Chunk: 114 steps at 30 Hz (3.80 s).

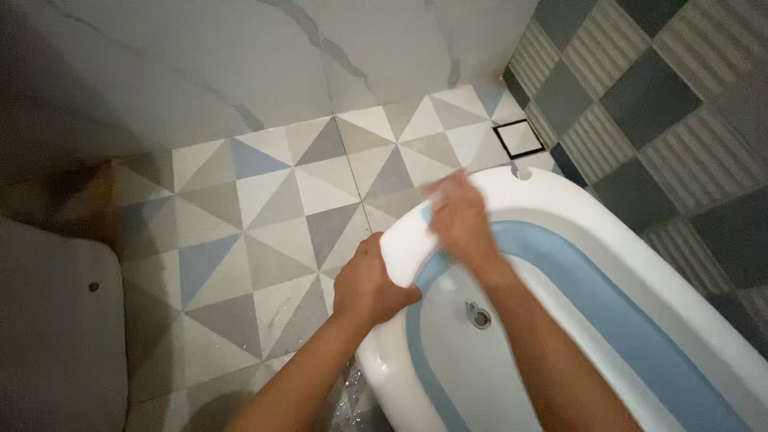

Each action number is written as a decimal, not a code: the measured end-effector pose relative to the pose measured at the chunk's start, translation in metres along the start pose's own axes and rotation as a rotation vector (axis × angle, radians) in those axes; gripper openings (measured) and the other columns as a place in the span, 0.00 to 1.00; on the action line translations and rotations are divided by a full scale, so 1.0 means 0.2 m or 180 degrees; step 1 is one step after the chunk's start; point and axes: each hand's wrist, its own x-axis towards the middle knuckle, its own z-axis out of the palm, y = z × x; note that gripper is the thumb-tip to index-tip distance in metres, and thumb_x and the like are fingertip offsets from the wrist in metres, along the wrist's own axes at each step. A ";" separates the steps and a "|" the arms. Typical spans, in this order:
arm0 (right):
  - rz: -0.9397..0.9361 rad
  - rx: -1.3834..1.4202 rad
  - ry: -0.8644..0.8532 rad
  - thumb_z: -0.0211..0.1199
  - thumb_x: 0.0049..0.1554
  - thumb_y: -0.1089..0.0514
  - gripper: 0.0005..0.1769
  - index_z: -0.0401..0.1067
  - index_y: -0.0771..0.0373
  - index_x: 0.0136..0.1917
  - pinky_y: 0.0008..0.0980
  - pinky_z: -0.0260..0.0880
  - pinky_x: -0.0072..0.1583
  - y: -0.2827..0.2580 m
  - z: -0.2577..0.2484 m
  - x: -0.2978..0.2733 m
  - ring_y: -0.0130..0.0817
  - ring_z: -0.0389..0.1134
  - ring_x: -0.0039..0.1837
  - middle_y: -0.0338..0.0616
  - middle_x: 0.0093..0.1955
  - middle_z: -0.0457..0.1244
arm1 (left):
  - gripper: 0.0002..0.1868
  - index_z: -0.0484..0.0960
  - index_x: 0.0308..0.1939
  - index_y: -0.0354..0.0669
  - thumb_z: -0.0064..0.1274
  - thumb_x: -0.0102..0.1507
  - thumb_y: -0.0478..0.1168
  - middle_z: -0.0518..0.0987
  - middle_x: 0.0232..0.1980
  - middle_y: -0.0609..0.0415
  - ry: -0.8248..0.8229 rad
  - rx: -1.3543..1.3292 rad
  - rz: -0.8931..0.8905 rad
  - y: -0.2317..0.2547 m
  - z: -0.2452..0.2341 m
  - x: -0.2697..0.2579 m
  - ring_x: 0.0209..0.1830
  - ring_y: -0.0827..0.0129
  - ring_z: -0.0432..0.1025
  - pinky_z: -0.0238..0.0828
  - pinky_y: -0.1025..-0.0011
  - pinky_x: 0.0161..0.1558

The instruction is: The person wipes the inside and outer rim of a blue and white baby tub using a cloth.

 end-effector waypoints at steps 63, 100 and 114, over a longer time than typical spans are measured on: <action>0.1739 -0.2009 0.0384 0.48 0.69 0.49 0.24 0.76 0.65 0.42 0.52 0.69 0.44 0.76 -0.57 -0.20 0.49 0.69 0.36 0.57 0.35 0.67 | 0.47 0.72 0.59 0.40 0.73 0.39 0.50 0.78 0.56 0.45 0.0291 0.0421 0.0110 0.04 0.01 0.00 0.59 0.51 0.72 0.57 0.43 0.68; -0.1445 -0.0071 -0.1822 0.60 0.49 0.43 0.19 0.75 0.61 0.30 0.52 0.69 0.52 -0.36 0.17 0.02 0.56 0.69 0.42 0.54 0.34 0.68 | 0.32 0.62 0.75 0.35 0.36 0.72 0.51 0.63 0.77 0.39 0.1947 -0.2363 0.0671 -0.32 0.27 0.02 0.79 0.49 0.57 0.52 0.57 0.75; 0.1532 -0.1266 -0.0284 0.48 0.72 0.52 0.20 0.79 0.64 0.52 0.51 0.68 0.62 0.63 -0.52 0.06 0.52 0.71 0.54 0.58 0.52 0.70 | 0.48 0.66 0.67 0.29 0.71 0.49 0.49 0.73 0.65 0.35 0.0976 -0.0349 0.1132 -0.14 0.13 -0.04 0.64 0.45 0.69 0.62 0.54 0.64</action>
